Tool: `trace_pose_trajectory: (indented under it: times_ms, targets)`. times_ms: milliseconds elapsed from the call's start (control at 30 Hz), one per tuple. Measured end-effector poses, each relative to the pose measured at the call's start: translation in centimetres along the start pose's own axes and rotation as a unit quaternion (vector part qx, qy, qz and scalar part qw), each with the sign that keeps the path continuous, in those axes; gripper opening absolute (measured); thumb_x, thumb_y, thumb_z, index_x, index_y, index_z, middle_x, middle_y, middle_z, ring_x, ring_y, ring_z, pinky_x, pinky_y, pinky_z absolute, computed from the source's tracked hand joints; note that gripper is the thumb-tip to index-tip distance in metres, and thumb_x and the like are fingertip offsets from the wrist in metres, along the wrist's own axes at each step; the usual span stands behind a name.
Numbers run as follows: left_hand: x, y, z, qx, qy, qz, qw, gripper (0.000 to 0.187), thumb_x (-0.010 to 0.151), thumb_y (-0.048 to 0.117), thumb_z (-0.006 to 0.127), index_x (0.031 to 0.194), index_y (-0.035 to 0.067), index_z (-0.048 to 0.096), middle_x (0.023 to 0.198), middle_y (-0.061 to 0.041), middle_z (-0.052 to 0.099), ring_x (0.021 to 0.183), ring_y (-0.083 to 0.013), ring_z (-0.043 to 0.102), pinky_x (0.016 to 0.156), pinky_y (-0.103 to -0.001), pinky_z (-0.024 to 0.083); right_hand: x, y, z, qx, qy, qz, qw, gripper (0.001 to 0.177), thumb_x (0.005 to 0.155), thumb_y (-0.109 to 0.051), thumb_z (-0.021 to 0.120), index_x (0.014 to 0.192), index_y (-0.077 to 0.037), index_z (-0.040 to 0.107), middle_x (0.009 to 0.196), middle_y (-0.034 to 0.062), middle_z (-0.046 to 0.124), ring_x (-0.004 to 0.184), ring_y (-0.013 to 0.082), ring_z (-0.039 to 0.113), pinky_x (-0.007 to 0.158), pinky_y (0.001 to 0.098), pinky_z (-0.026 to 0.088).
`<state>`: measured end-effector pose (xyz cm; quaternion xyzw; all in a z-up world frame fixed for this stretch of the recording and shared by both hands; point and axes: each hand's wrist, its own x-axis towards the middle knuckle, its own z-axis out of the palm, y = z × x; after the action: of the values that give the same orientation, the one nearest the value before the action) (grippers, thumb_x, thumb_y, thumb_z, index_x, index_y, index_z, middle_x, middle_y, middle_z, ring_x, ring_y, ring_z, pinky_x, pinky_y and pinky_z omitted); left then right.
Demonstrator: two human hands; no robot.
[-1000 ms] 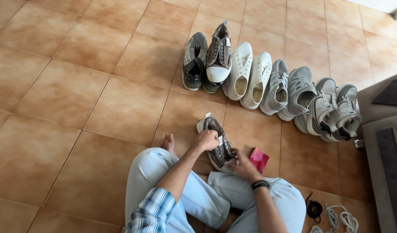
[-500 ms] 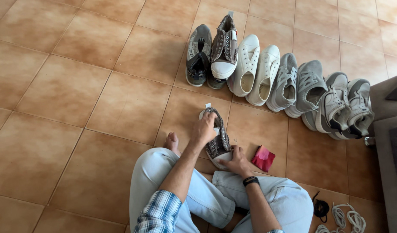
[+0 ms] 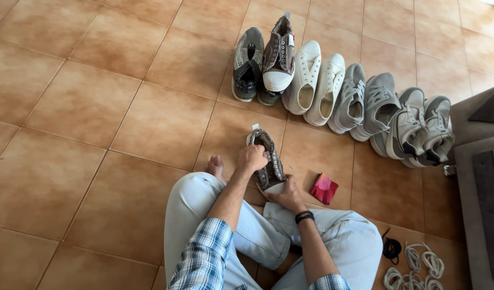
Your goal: The person removes the old laces from a gray sneaker, wipes the shoe with a pink cloth, and then threads new gray laces through the eyelets. The person works on one shoe at a time while sitting on the floor.
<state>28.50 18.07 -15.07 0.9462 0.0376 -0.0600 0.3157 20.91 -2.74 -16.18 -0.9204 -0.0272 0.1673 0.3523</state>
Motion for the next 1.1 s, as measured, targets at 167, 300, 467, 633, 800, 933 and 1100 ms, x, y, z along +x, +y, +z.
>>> trace_pose_trajectory:
  times_ms: [167, 300, 467, 633, 800, 933, 1100]
  targets:
    - [-0.3, 0.4, -0.4, -0.015, 0.044, 0.006, 0.999, 0.024, 0.082, 0.021, 0.069, 0.100, 0.005, 0.068, 0.092, -0.020, 0.074, 0.092, -0.0385, 0.072, 0.083, -0.051, 0.057, -0.2, -0.8, 0.0, 0.058, -0.029, 0.014, 0.998, 0.109, 0.059, -0.032, 0.096, 0.143, 0.002, 0.037, 0.127, 0.0220, 0.063, 0.117, 0.0287, 0.064, 0.101, 0.0358, 0.053]
    - [-0.4, 1.0, -1.3, -0.028, 0.055, 0.010, 0.998, 0.025, 0.083, 0.020, 0.069, 0.101, 0.004, 0.065, 0.089, -0.020, 0.074, 0.090, -0.0384, 0.073, 0.080, -0.051, 0.057, -0.2, -1.4, -1.1, 0.218, -0.096, 0.123, 0.963, 0.094, 0.066, -0.033, 0.090, 0.143, -0.002, 0.045, 0.125, 0.0190, 0.068, 0.112, 0.0252, 0.068, 0.096, 0.0362, 0.055]
    - [-1.3, 2.4, -3.5, -0.029, 0.094, 0.054, 0.994, 0.024, 0.091, 0.029, 0.067, 0.098, 0.006, 0.067, 0.083, -0.018, 0.075, 0.080, -0.0375, 0.074, 0.074, -0.051, 0.058, -1.3, -2.6, -1.8, 0.317, -0.079, 0.115, 0.938, 0.078, 0.078, -0.029, 0.084, 0.140, 0.001, 0.049, 0.121, 0.0173, 0.070, 0.104, 0.0250, 0.070, 0.086, 0.0377, 0.057]
    - [-2.4, 3.9, -6.2, -0.044, 0.114, 0.076, 0.990, 0.041, 0.090, 0.049, 0.071, 0.094, 0.008, 0.071, 0.079, -0.019, 0.073, 0.077, -0.0372, 0.074, 0.070, -0.050, 0.058, -2.8, -3.3, -0.3, 0.379, -0.001, 0.045, 0.924, 0.068, 0.080, -0.021, 0.082, 0.136, -0.001, 0.049, 0.116, 0.0143, 0.068, 0.102, 0.0210, 0.068, 0.084, 0.0364, 0.060]
    - [-3.6, 4.9, -8.6, -0.086, 0.154, 0.067, 0.982, 0.034, 0.087, 0.040, 0.075, 0.101, 0.010, 0.067, 0.081, -0.015, 0.074, 0.077, -0.0360, 0.073, 0.069, -0.049, 0.057, -3.9, -4.4, 0.8, 0.419, 0.047, -0.030, 0.906, 0.062, 0.084, -0.020, 0.080, 0.135, 0.000, 0.051, 0.120, 0.0124, 0.068, 0.107, 0.0181, 0.066, 0.093, 0.0340, 0.055]
    - [-4.0, 6.0, -11.5, -0.131, 0.213, 0.121, 0.961, 0.044, 0.081, 0.029, 0.081, 0.116, 0.012, 0.060, 0.093, -0.015, 0.072, 0.086, -0.0376, 0.071, 0.070, -0.050, 0.055, -3.8, -7.5, 0.1, 0.446, 0.048, -0.056, 0.892, 0.055, 0.089, -0.020, 0.076, 0.135, -0.001, 0.053, 0.120, 0.0103, 0.069, 0.108, 0.0157, 0.065, 0.094, 0.0332, 0.054]
    - [-1.9, 5.6, -15.0, -0.235, 0.346, 0.276, 0.865, 0.036, 0.094, 0.018, 0.070, 0.125, 0.011, 0.055, 0.120, -0.014, 0.067, 0.103, -0.0342, 0.070, 0.076, -0.041, 0.059, -2.3, -12.3, -1.7, 0.536, 0.067, -0.084, 0.837, 0.050, 0.095, -0.024, 0.067, 0.138, -0.002, 0.053, 0.121, 0.0055, 0.068, 0.104, 0.0114, 0.065, 0.085, 0.0286, 0.054]
